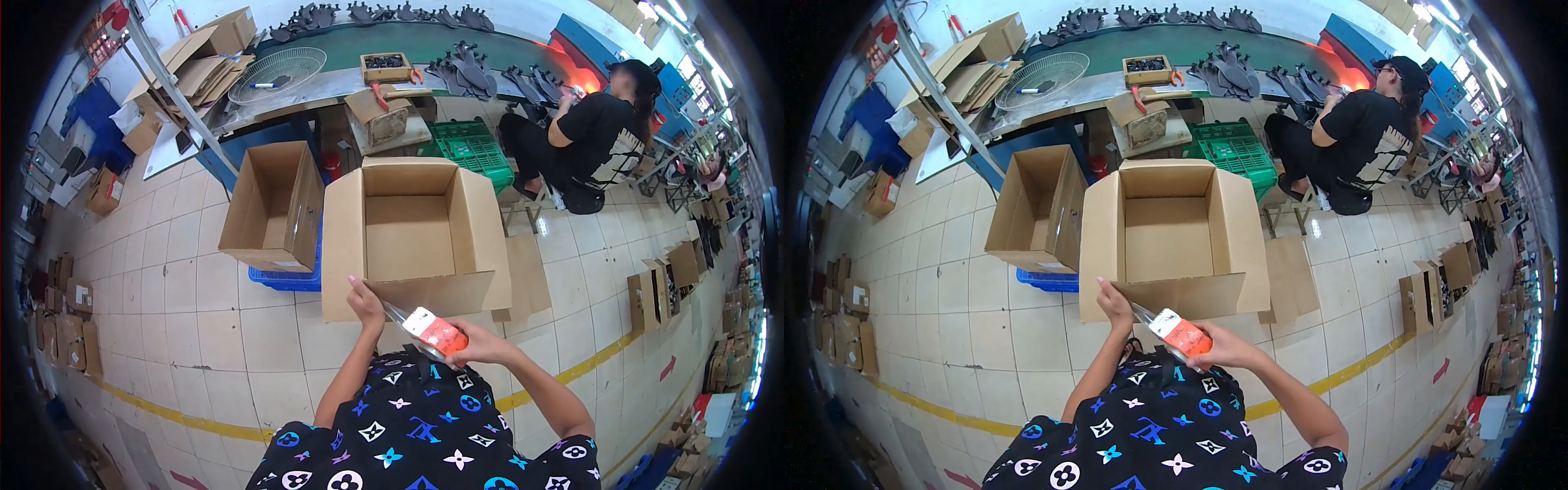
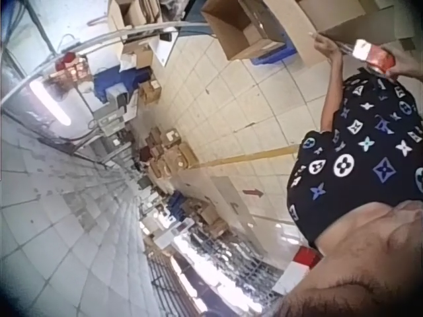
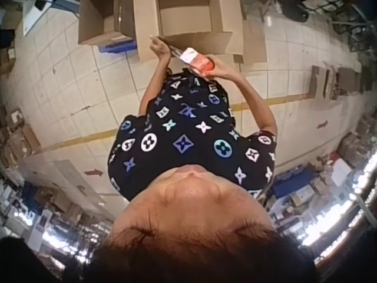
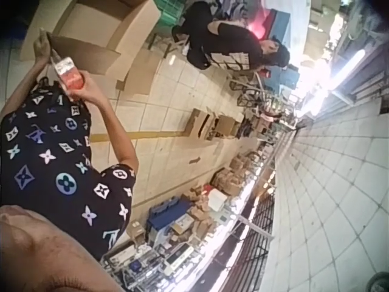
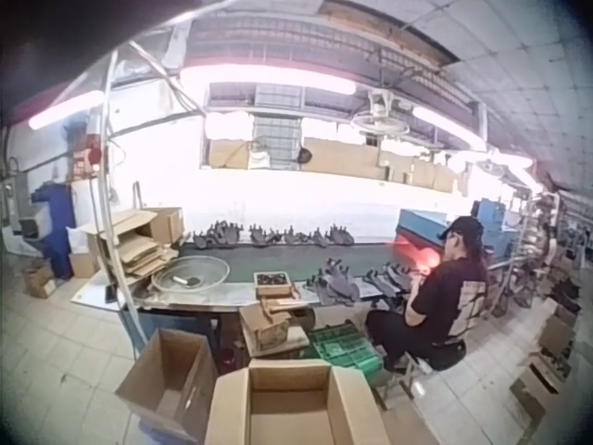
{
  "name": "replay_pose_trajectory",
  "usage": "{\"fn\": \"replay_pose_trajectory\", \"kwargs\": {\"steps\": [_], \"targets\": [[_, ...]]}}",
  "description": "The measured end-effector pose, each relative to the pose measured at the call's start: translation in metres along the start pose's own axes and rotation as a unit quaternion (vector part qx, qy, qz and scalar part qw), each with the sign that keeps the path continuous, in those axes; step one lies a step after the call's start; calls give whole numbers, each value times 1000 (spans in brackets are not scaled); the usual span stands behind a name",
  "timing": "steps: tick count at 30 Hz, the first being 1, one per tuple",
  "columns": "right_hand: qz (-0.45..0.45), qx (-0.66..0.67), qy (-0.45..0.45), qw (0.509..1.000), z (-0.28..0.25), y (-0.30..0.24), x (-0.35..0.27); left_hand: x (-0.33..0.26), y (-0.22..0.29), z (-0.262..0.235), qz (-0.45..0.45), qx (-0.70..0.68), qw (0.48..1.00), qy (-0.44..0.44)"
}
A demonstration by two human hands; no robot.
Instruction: Prepare and use a tape dispenser to seal cardboard boxes in a manufacturing environment.
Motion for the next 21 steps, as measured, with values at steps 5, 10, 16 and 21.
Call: {"fn": "replay_pose_trajectory", "kwargs": {"steps": [5, 10, 16, 21], "targets": [[93, 120, -20, 988, -9, 44, 19, -3, -1, -6, 3, -6, 1000, 24], [184, 43, -141, 972, -6, 36, 18, -3, -10, -7, -7, -11, 999, 32], [122, 33, -199, 972, 5, -3, 16, -3, -18, -6, -21, -9, 1000, 14], [142, -3, -225, 964, -15, 17, 30, -7, -10, -4, -20, -35, 998, 39]]}}
Point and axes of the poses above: each hand's wrist, its own x-axis towards the middle knuckle, its own z-axis out of the palm, y = z × x, the point moved 8 cm from there along x, towards the middle knuckle, and after that the axes turned 8 degrees about -y, right-handed, at the moved point
